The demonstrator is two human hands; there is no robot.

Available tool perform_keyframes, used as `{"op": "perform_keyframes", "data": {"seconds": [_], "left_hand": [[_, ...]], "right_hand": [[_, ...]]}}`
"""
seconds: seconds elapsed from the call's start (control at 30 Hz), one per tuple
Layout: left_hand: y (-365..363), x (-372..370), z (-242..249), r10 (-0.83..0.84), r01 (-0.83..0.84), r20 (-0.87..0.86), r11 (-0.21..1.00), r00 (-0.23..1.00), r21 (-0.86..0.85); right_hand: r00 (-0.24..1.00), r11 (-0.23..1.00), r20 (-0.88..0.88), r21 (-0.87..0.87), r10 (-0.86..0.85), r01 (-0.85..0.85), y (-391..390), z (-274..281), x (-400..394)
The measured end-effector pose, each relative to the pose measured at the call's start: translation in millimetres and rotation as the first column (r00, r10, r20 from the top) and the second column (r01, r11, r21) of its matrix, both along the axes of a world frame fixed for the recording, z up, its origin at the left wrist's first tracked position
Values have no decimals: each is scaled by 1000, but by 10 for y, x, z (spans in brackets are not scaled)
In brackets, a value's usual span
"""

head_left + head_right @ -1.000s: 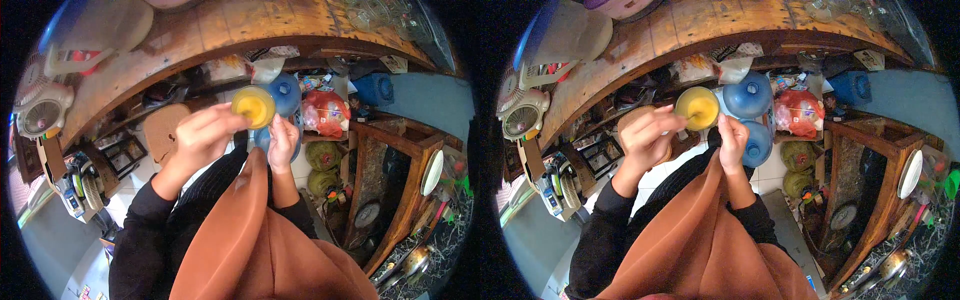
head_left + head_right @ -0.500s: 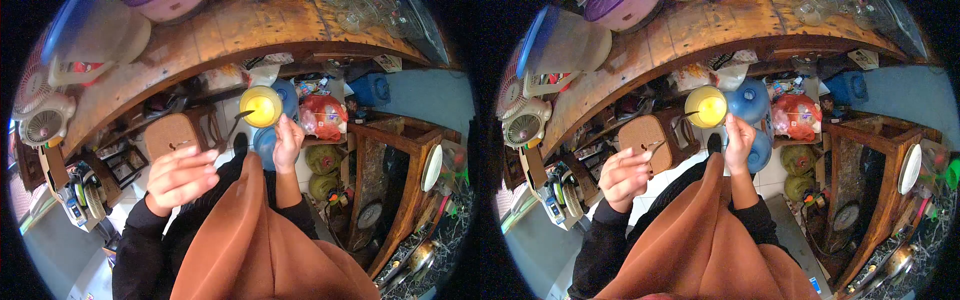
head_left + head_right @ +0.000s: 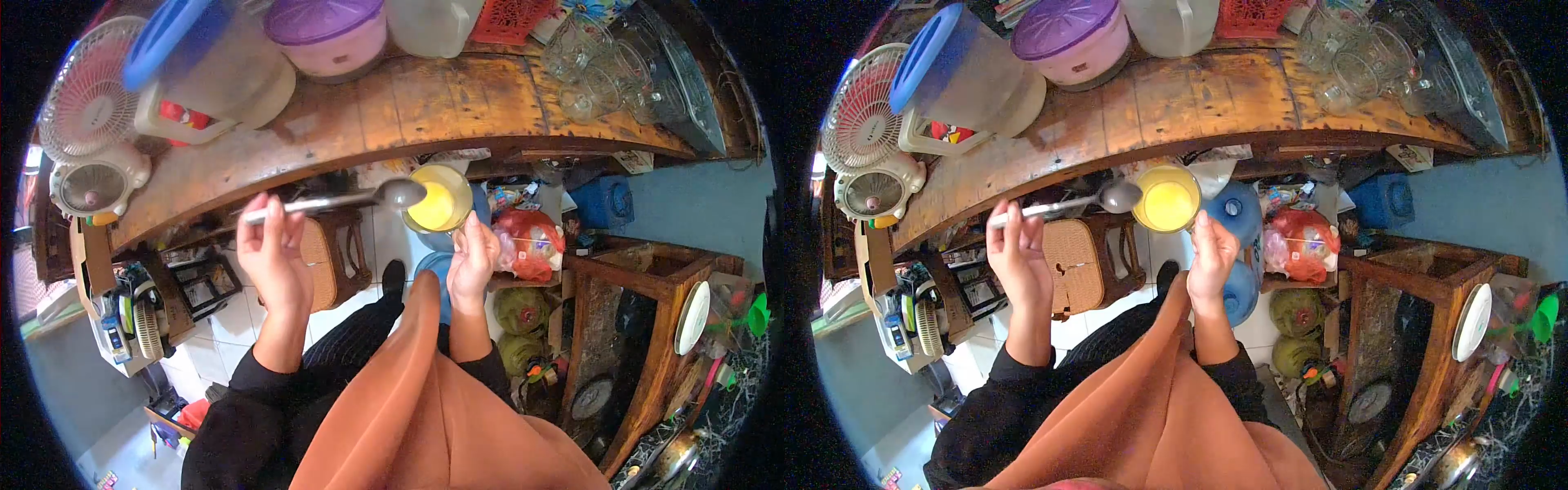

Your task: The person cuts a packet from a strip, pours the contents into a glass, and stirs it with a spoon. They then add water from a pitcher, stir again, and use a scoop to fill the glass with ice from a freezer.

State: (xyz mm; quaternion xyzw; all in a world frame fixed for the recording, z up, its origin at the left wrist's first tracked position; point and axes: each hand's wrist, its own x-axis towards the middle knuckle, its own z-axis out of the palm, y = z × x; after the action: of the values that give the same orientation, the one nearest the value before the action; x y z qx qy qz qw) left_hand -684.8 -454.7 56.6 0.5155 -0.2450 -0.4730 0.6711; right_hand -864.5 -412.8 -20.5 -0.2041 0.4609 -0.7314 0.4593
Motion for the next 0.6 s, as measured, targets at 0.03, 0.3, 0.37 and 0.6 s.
{"op": "perform_keyframes", "data": {"seconds": [0.03, 0.3, 0.37, 0.6], "left_hand": [[-78, 25, 34, -20, 20, -17, 1000, 1000, -13], [-1176, -411, 676, 44, -31, 14, 864, 999, -503], [-1528, -639, 851, 401, -23, 374, 707, 836, -707], [-2245, -1092, 424, 352, 467, 777, 644, 522, -605]], "right_hand": [[1000, 1000, -1, -1, 2, -2, -41, 56, -5], [999, 998, -36, -66, 5, -8, -283, 417, -24], [1000, 997, -21, -75, -17, 15, -293, 430, 8], [991, 995, 95, 32, -96, 93, -207, 411, 101]]}}
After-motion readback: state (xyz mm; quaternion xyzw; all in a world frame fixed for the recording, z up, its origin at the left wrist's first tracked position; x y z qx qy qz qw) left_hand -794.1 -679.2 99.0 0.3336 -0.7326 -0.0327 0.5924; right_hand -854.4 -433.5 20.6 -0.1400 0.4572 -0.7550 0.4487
